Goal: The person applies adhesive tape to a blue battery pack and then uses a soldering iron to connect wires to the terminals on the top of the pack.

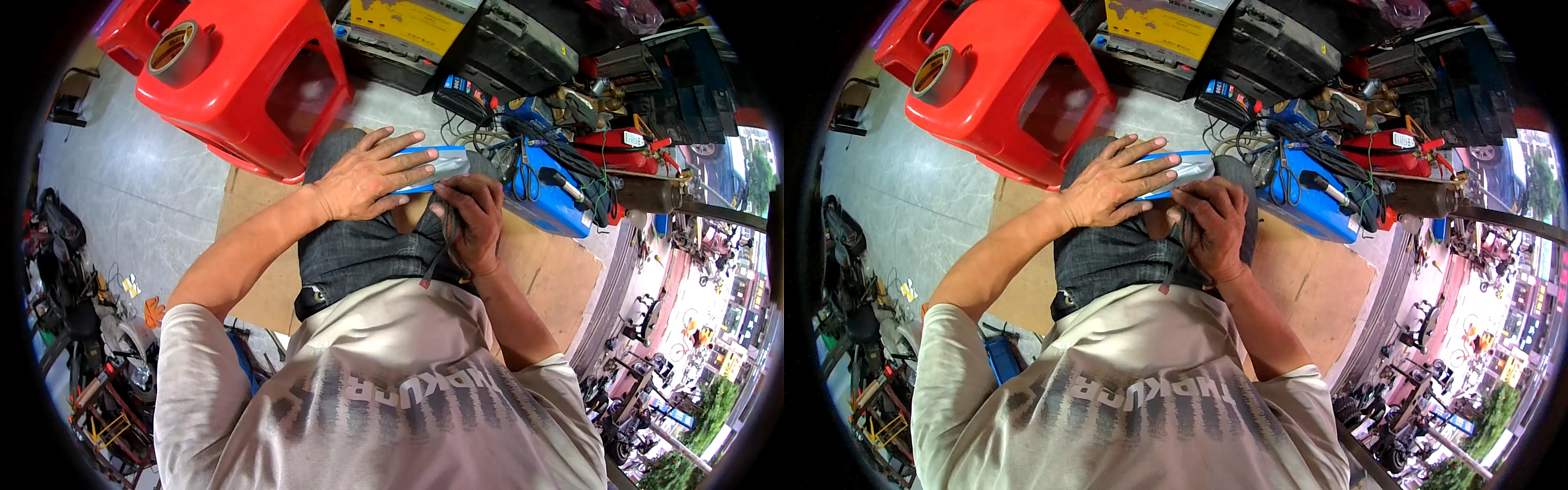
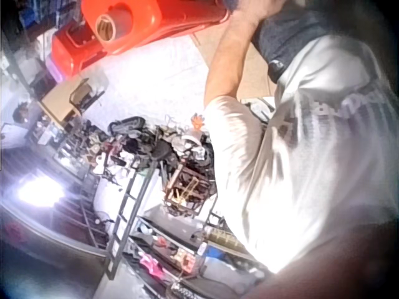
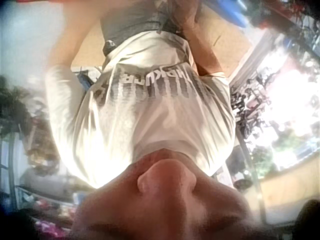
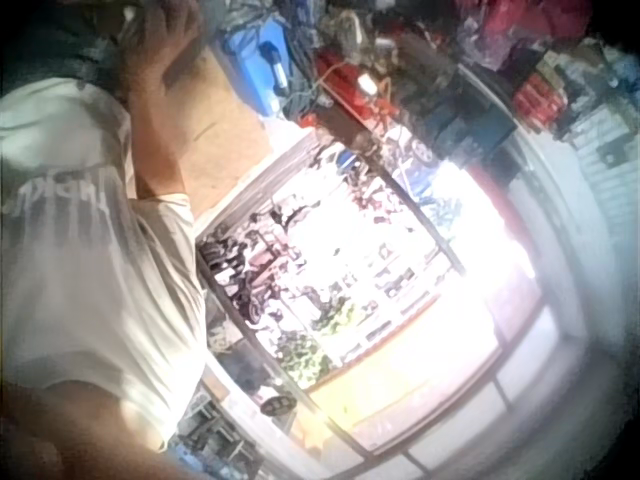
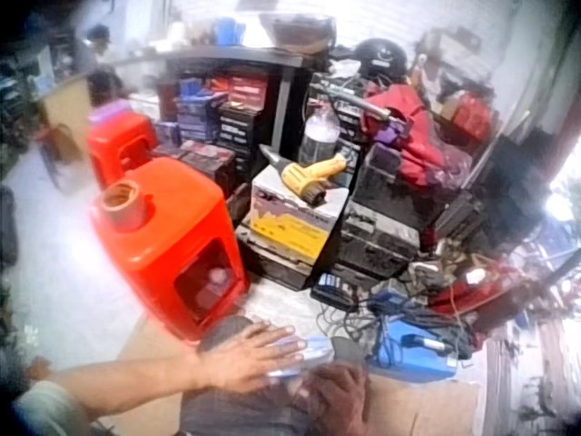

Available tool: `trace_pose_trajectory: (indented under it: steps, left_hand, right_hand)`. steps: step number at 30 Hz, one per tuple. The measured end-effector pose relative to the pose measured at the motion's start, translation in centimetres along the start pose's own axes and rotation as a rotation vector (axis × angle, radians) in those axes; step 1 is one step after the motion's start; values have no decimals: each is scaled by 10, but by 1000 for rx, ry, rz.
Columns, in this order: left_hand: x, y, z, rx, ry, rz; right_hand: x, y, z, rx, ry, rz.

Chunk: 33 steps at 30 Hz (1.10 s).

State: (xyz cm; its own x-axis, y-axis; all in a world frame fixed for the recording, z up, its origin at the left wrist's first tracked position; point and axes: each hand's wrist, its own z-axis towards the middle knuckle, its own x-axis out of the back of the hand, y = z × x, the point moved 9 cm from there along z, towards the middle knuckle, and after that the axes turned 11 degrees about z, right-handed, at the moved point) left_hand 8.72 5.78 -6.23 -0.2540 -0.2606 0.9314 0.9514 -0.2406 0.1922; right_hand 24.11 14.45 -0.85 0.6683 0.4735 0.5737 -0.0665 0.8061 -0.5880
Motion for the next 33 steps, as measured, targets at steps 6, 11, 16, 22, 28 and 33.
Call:
trace_pose_trajectory:
  steps: [6,11,16,22,28,33]
  left_hand:
    - [3,7,0,71,123,-24]
    - [1,11,-6,73,193,-31]
    - [-4,14,-9,74,232,-44]
    - [-4,15,-10,91,254,-45]
    - [1,18,-12,134,272,-61]
    - [2,19,-12,144,291,-79]
  right_hand:
    - [2,6,-3,-48,7,22]
    - [3,11,-2,-102,34,69]
    - [3,13,0,-112,29,73]
    - [4,11,5,-90,26,47]
    - [-2,14,10,-2,-17,-21]
    - [-5,17,15,42,-56,-73]
